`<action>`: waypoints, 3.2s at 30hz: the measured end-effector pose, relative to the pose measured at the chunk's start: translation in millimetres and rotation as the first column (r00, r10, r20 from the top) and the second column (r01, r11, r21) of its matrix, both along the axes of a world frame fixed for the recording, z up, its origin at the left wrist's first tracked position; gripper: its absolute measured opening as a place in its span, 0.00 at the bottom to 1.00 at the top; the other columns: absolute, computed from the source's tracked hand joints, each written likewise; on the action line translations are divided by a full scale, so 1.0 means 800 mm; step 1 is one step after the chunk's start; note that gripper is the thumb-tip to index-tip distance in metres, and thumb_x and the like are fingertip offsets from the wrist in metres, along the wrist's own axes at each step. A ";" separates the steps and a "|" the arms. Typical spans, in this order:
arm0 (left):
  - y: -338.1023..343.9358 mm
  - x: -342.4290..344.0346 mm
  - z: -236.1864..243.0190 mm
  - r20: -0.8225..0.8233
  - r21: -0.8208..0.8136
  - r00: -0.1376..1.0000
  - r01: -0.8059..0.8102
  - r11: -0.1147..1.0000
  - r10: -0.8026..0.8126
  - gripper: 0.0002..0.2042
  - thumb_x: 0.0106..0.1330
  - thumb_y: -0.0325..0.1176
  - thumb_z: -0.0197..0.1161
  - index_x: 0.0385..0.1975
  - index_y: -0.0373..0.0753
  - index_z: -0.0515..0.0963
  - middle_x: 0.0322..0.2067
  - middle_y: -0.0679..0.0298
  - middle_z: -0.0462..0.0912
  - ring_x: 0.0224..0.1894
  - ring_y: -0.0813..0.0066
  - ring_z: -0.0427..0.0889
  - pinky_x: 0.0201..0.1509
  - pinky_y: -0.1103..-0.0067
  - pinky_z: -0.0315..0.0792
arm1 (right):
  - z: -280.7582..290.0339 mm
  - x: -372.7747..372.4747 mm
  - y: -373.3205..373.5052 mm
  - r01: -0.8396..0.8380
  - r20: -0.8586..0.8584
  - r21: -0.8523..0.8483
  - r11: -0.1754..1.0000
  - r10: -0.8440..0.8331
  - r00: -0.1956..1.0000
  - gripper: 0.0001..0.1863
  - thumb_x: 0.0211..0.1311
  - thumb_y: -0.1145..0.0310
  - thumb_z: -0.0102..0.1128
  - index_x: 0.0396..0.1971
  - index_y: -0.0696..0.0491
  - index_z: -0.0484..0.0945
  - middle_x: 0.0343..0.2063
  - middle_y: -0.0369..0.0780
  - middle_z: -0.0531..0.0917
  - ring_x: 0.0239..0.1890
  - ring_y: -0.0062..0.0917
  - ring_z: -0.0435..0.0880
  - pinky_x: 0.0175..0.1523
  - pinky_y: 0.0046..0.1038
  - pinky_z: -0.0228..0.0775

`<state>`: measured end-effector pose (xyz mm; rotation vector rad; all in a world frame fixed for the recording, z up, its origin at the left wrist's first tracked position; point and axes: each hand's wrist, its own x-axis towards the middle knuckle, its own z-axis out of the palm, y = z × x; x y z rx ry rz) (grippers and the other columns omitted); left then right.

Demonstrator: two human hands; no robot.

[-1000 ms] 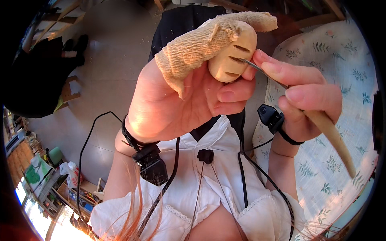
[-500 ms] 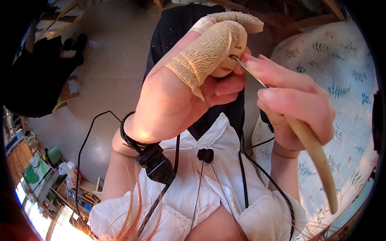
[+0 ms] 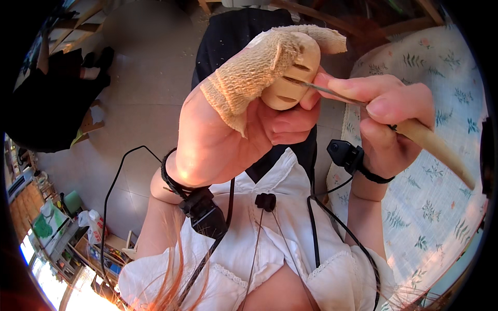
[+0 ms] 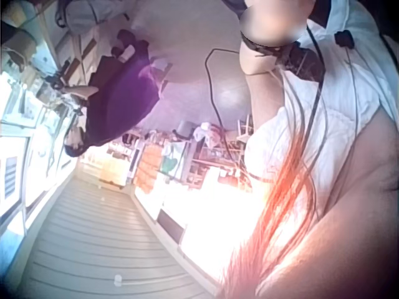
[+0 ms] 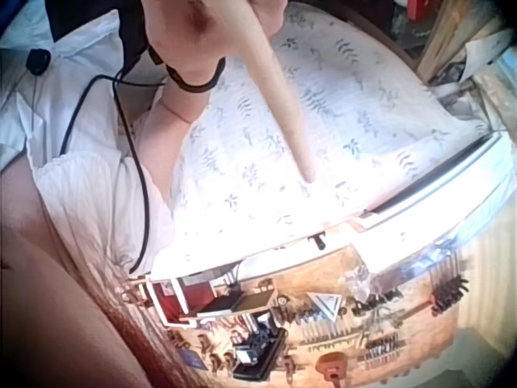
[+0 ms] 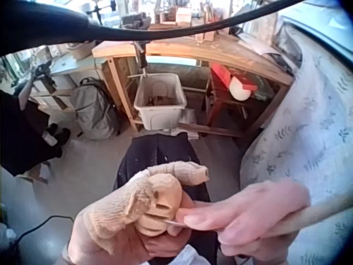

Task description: The person carves a small, rounded wooden object using a sharp carving knife. They hold the object with a cloth-wrapped hand and carefully carve parallel grooves into its surface. The person switches to a different carving tool towards the end of the clip to continue refining the details.

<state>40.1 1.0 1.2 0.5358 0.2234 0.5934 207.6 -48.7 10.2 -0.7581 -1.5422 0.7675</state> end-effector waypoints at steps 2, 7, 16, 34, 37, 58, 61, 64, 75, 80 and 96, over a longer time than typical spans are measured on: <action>-0.003 -0.005 0.000 -0.022 0.040 0.999 -0.026 0.999 0.027 0.33 0.59 0.52 0.45 0.52 0.27 0.52 0.33 0.67 0.63 0.21 0.86 0.56 0.23 0.90 0.52 | -0.003 -0.006 0.002 -0.020 -0.014 0.036 0.999 0.021 1.000 0.07 0.51 0.76 0.51 0.29 0.59 0.64 0.30 0.55 0.75 0.33 0.41 0.78 0.41 0.37 0.73; -0.006 -0.003 0.007 0.022 -0.060 0.998 -0.051 0.997 0.052 0.23 0.63 0.45 0.42 0.49 0.32 0.61 0.34 0.64 0.69 0.23 0.81 0.60 0.27 0.86 0.55 | 0.006 -0.004 -0.005 -0.010 0.124 0.076 0.997 0.000 0.992 0.07 0.54 0.76 0.51 0.29 0.59 0.63 0.31 0.57 0.74 0.34 0.44 0.78 0.43 0.39 0.73; -0.005 -0.008 0.012 -0.015 -0.059 0.998 -0.063 0.996 0.062 0.22 0.64 0.45 0.38 0.49 0.32 0.62 0.37 0.61 0.71 0.23 0.78 0.60 0.27 0.85 0.55 | 0.005 -0.001 -0.003 -0.056 0.169 0.077 0.995 0.042 0.985 0.08 0.53 0.74 0.54 0.29 0.59 0.65 0.31 0.58 0.75 0.35 0.42 0.78 0.42 0.34 0.73; -0.006 -0.004 0.014 -0.036 0.038 0.989 -0.144 0.989 0.146 0.21 0.64 0.43 0.41 0.48 0.31 0.61 0.32 0.63 0.70 0.23 0.80 0.60 0.26 0.86 0.54 | 0.003 -0.011 -0.005 0.002 0.182 0.136 0.991 -0.027 0.983 0.07 0.56 0.73 0.51 0.30 0.57 0.64 0.32 0.58 0.75 0.35 0.42 0.79 0.42 0.35 0.73; -0.013 0.000 0.009 -0.056 0.109 0.966 -0.244 0.964 0.251 0.21 0.64 0.42 0.42 0.50 0.32 0.60 0.33 0.63 0.70 0.24 0.80 0.60 0.27 0.86 0.54 | 0.001 -0.014 -0.009 0.020 0.133 0.086 0.996 -0.031 0.991 0.06 0.56 0.73 0.51 0.30 0.57 0.64 0.33 0.58 0.75 0.37 0.43 0.78 0.44 0.37 0.72; 0.008 -0.011 -0.005 0.100 0.317 0.991 -0.118 0.941 0.091 0.32 0.61 0.51 0.40 0.57 0.31 0.49 0.49 0.52 0.62 0.48 0.64 0.67 0.52 0.73 0.62 | 0.000 -0.023 -0.003 0.257 -0.069 0.081 0.963 -0.252 0.965 0.11 0.53 0.72 0.49 0.32 0.64 0.63 0.24 0.55 0.77 0.27 0.39 0.80 0.34 0.32 0.76; 0.016 -0.010 -0.030 0.367 0.347 0.930 -0.150 0.926 0.013 0.34 0.60 0.52 0.41 0.57 0.31 0.48 0.53 0.50 0.57 0.54 0.60 0.62 0.56 0.69 0.59 | 0.004 -0.022 0.005 0.278 -0.022 0.155 0.948 -0.278 0.960 0.11 0.52 0.72 0.48 0.31 0.65 0.65 0.23 0.54 0.78 0.26 0.35 0.80 0.33 0.27 0.76; 0.008 -0.005 -0.018 0.232 0.380 0.970 -0.156 0.912 0.070 0.35 0.59 0.53 0.42 0.57 0.31 0.48 0.54 0.49 0.55 0.54 0.61 0.62 0.56 0.68 0.59 | 0.008 -0.017 0.008 0.287 0.069 0.193 0.938 -0.304 0.950 0.11 0.51 0.72 0.48 0.31 0.66 0.66 0.23 0.53 0.78 0.24 0.32 0.80 0.32 0.24 0.75; 0.009 -0.013 -0.002 0.006 0.327 0.999 -0.051 0.944 0.052 0.34 0.59 0.54 0.42 0.58 0.32 0.47 0.54 0.50 0.55 0.56 0.63 0.61 0.57 0.68 0.57 | 0.013 -0.016 0.010 0.302 0.163 0.203 0.931 -0.337 0.927 0.10 0.50 0.73 0.49 0.30 0.65 0.68 0.23 0.51 0.78 0.23 0.30 0.79 0.31 0.21 0.73; 0.002 0.001 -0.030 0.384 0.204 0.918 -0.187 0.961 0.097 0.34 0.58 0.53 0.43 0.58 0.34 0.48 0.54 0.52 0.56 0.56 0.65 0.61 0.57 0.69 0.57 | 0.011 -0.024 0.008 0.335 0.148 0.185 0.924 -0.363 0.920 0.08 0.50 0.75 0.50 0.30 0.64 0.68 0.23 0.50 0.78 0.23 0.28 0.79 0.31 0.19 0.72; 0.006 -0.003 -0.021 0.373 0.125 0.923 -0.154 0.980 0.098 0.30 0.61 0.49 0.41 0.58 0.34 0.49 0.54 0.53 0.58 0.52 0.69 0.64 0.53 0.76 0.61 | 0.002 -0.024 0.013 0.153 0.174 0.248 0.956 -0.200 0.964 0.11 0.51 0.77 0.52 0.34 0.63 0.66 0.24 0.47 0.76 0.27 0.33 0.80 0.35 0.29 0.75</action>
